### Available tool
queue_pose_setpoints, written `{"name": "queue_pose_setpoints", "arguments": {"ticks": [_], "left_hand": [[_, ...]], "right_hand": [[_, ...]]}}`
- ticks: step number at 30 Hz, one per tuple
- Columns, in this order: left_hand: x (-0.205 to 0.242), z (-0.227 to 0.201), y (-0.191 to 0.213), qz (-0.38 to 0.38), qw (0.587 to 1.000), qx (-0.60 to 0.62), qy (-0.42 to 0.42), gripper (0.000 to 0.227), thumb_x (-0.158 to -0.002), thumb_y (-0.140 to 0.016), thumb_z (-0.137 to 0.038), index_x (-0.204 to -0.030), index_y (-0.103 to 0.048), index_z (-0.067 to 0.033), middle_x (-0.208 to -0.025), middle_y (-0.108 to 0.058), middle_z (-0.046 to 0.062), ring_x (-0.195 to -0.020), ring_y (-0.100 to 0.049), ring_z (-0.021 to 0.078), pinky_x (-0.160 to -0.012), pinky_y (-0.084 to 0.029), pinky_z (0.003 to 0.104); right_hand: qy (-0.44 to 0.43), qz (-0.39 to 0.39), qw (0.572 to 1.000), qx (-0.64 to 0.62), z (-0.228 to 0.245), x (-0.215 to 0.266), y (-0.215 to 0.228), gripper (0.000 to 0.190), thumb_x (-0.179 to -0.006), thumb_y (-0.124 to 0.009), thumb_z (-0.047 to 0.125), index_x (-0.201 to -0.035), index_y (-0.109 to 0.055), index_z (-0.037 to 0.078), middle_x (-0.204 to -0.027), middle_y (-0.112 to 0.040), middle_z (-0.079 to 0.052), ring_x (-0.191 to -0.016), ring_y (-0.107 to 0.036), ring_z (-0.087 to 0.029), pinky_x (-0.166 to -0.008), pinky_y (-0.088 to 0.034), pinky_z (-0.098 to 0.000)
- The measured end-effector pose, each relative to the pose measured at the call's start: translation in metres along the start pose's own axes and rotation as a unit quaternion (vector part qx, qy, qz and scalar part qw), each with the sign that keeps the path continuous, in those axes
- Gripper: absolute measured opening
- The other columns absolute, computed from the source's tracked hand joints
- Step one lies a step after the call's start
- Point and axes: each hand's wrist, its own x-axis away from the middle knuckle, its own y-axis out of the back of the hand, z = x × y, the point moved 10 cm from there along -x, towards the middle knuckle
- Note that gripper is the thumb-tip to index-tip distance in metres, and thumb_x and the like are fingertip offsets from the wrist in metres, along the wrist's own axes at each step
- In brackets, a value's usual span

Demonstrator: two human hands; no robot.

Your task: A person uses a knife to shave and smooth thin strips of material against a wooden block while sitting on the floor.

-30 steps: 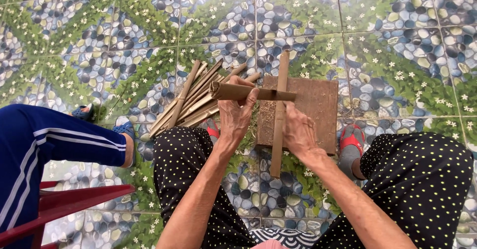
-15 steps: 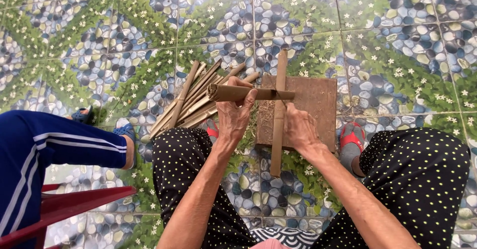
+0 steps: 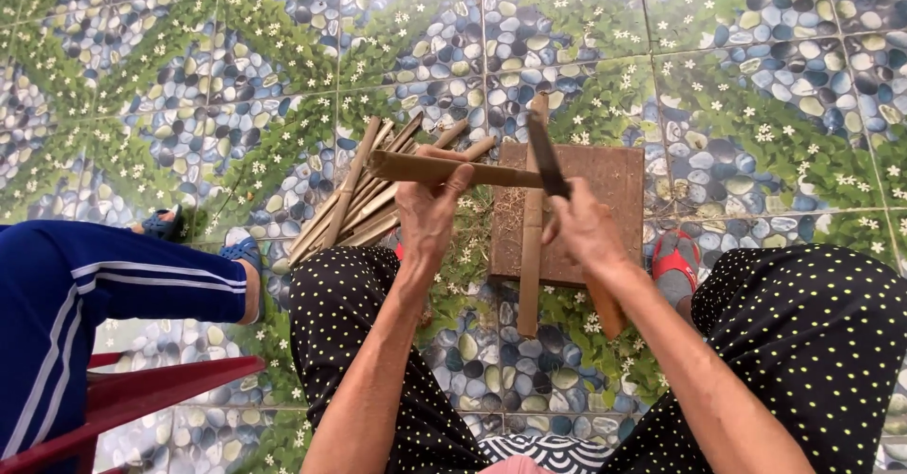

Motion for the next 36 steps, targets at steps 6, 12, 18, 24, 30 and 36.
{"name": "queue_pose_setpoints", "arguments": {"ticks": [6, 12, 18, 24, 30, 36], "left_hand": [[-0.001, 0.028, 0.016, -0.025, 0.997, 0.041, 0.063, 0.029, -0.095, -0.076, -0.038, -0.108, -0.070, -0.0130, -0.104, -0.074, 0.015, -0.096, -0.074, 0.0267, -0.089, -0.066, 0.040], [-0.003, 0.012, 0.019, -0.031, 0.995, 0.049, 0.078, 0.027, -0.094, -0.077, -0.036, -0.105, -0.069, -0.0120, -0.104, -0.073, 0.014, -0.097, -0.074, 0.0260, -0.090, -0.066, 0.040], [0.000, -0.004, 0.012, -0.023, 0.998, 0.035, 0.051, 0.024, -0.094, -0.076, -0.034, -0.101, -0.071, -0.0120, -0.097, -0.073, 0.009, -0.090, -0.074, 0.0201, -0.086, -0.067, 0.034], [-0.005, -0.004, 0.016, -0.024, 1.000, -0.011, 0.017, 0.023, -0.094, -0.077, -0.033, -0.101, -0.074, -0.0118, -0.093, -0.073, 0.011, -0.085, -0.076, 0.0214, -0.082, -0.068, 0.035], [-0.004, 0.002, 0.018, -0.025, 0.999, 0.004, 0.021, 0.019, -0.094, -0.078, -0.027, -0.103, -0.076, -0.0098, -0.091, -0.072, 0.009, -0.085, -0.075, 0.0184, -0.081, -0.067, 0.034], [0.002, -0.053, -0.014, 0.091, 0.991, 0.096, 0.035, 0.023, -0.094, -0.077, -0.032, -0.105, -0.073, -0.0131, -0.103, -0.072, 0.015, -0.095, -0.073, 0.0232, -0.092, -0.064, 0.038]], "right_hand": [[-0.180, -0.052, 0.948, -0.257, -0.148, -0.047, -0.009, 0.026, -0.102, -0.051, 0.023, -0.118, -0.056, 0.003, -0.076, -0.072, -0.020, -0.049, -0.062, -0.020, -0.040, -0.057, -0.0358], [-0.264, -0.032, 0.915, -0.304, -0.201, -0.056, -0.029, 0.031, -0.104, -0.051, 0.033, -0.116, -0.056, 0.005, -0.071, -0.066, -0.013, -0.048, -0.056, -0.014, -0.039, -0.052, -0.0305], [-0.239, -0.005, 0.907, -0.347, -0.170, -0.048, -0.043, 0.024, -0.104, -0.055, 0.036, -0.107, -0.054, 0.012, -0.062, -0.053, -0.005, -0.042, -0.043, -0.010, -0.034, -0.042, -0.0273], [-0.233, 0.031, 0.889, -0.392, -0.156, -0.038, -0.059, 0.027, -0.105, -0.055, 0.035, -0.102, -0.054, 0.009, -0.059, -0.045, 0.000, -0.041, -0.038, -0.007, -0.034, -0.037, -0.0243], [-0.220, 0.078, 0.881, -0.411, -0.077, -0.006, -0.063, 0.027, -0.098, -0.070, 0.039, -0.094, -0.055, 0.017, -0.056, -0.043, 0.000, -0.038, -0.037, -0.009, -0.032, -0.036, -0.0250], [-0.198, -0.005, 0.889, -0.414, -0.112, -0.018, -0.036, 0.023, -0.102, -0.064, 0.034, -0.094, -0.048, 0.018, -0.059, -0.048, -0.003, -0.042, -0.041, -0.011, -0.036, -0.038, -0.0277]]}}
